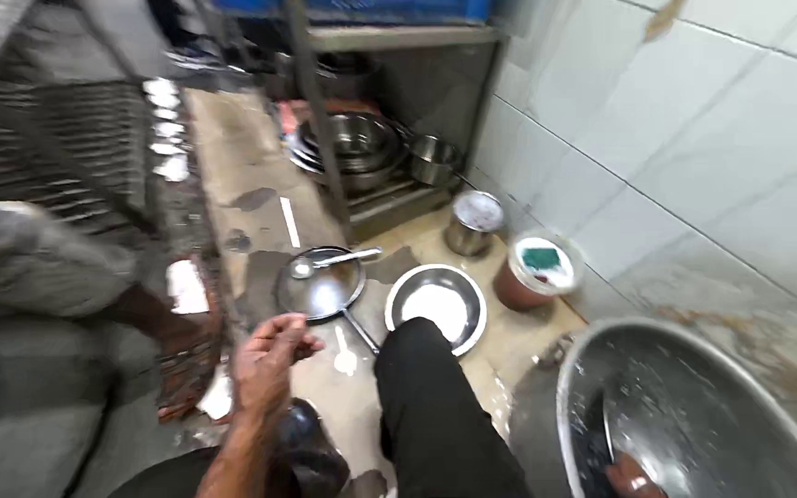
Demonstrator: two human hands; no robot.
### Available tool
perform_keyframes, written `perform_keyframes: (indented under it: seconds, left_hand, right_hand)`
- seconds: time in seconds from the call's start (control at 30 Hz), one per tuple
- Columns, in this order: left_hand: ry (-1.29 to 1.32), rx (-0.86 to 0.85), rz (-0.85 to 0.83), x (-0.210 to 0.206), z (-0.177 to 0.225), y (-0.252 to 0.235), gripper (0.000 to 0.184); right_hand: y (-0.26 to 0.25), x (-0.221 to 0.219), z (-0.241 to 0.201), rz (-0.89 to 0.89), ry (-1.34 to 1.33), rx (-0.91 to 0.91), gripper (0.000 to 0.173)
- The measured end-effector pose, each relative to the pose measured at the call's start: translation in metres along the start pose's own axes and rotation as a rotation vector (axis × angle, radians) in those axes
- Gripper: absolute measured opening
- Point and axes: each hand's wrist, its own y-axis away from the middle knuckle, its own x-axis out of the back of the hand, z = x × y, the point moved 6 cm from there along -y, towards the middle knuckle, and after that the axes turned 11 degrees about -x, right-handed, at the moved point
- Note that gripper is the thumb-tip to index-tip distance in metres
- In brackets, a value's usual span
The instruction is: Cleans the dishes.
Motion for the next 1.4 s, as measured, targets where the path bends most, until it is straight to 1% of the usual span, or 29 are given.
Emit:
perform_keyframes:
  seconds: [0.03, 0.13, 0.17, 0.2, 0.27, 0.33, 0.4, 0.5, 0.6, 0.67, 0.73, 0.8, 0.87, 1.0, 1.1, 1.13, 1.2, 1.23, 1.3, 1.4]
  left_hand:
    - [-0.012, -0.005, -0.031, -0.002, -0.002, -0.001, 0.012]
    - [-0.022, -0.003, -0.094, -0.007, -0.006, -0.003, 0.01]
    - [-0.021, -0.004, -0.107, -0.008, -0.007, -0.004, 0.009]
    - [-0.021, -0.006, -0.119, -0.009, -0.009, -0.005, 0.009]
    - [-0.035, -0.013, -0.144, -0.009, -0.011, -0.006, 0.009]
    - [-0.053, -0.024, -0.169, -0.007, -0.011, -0.007, 0.009]
    - [-0.076, -0.021, -0.19, -0.003, -0.015, -0.008, 0.009]
    - [-0.088, 0.021, -0.215, -0.002, -0.023, -0.008, 0.011]
    - [-0.107, 0.071, -0.233, -0.009, -0.02, -0.006, 0.012]
    - [-0.105, 0.088, -0.236, -0.012, -0.019, -0.006, 0.013]
    - [-0.082, 0.099, -0.239, -0.014, -0.022, -0.006, 0.013]
    - [-0.045, 0.097, -0.244, -0.018, -0.03, -0.006, 0.012]
    - [-0.043, 0.08, -0.232, -0.025, -0.031, -0.002, 0.011]
    - [-0.067, 0.062, -0.208, -0.035, -0.027, 0.007, 0.012]
    - [-0.016, 0.096, -0.166, -0.034, -0.026, 0.01, 0.014]
    - [0.022, 0.118, -0.136, -0.034, -0.024, 0.011, 0.015]
    - [0.1, 0.156, -0.107, -0.041, -0.018, 0.013, 0.017]
    - [0.137, 0.168, -0.123, -0.05, -0.014, 0.014, 0.019]
    - [0.208, 0.176, -0.219, -0.082, -0.006, 0.017, 0.02]
    - [0.184, 0.205, -0.437, -0.152, 0.002, 0.028, 0.024]
  right_hand:
    - [0.01, 0.016, 0.005, -0.007, -0.04, -0.016, 0.043]
    - [-0.029, 0.051, 0.058, 0.144, -0.282, -0.001, 0.032]
    - [-0.028, 0.067, 0.072, 0.197, -0.387, -0.035, 0.028]
    - [-0.022, 0.084, 0.083, 0.27, -0.496, -0.074, 0.024]
    - [-0.004, 0.111, 0.099, 0.423, -0.687, -0.137, 0.023]
    - [0.012, 0.123, 0.115, 0.529, -0.862, -0.16, 0.025]
    - [0.025, 0.125, 0.129, 0.616, -1.031, -0.189, 0.026]
    - [0.045, 0.126, 0.133, 0.712, -1.33, -0.181, 0.027]
    - [0.059, 0.136, 0.125, 0.765, -1.6, -0.054, 0.025]
    - [0.072, 0.149, 0.115, 0.801, -1.681, 0.051, 0.024]
    - [0.083, 0.163, 0.102, 0.866, -1.651, 0.151, 0.022]
    - [0.09, 0.176, 0.088, 0.981, -1.537, 0.252, 0.019]
    - [0.093, 0.183, 0.069, 1.08, -1.343, 0.354, 0.02]
    - [0.104, 0.18, 0.018, 1.252, -0.888, 0.456, 0.031]
    - [0.115, 0.165, -0.019, 1.425, -0.583, 0.668, 0.033]
    - [0.117, 0.158, -0.03, 1.441, -0.51, 0.732, 0.033]
    - [0.12, 0.139, -0.048, 1.397, -0.4, 0.829, 0.032]
    - [0.121, 0.128, -0.056, 1.374, -0.355, 0.869, 0.031]
    - [0.122, 0.104, -0.071, 1.31, -0.276, 0.912, 0.031]
    - [0.116, 0.063, -0.089, 1.145, -0.163, 0.941, 0.027]
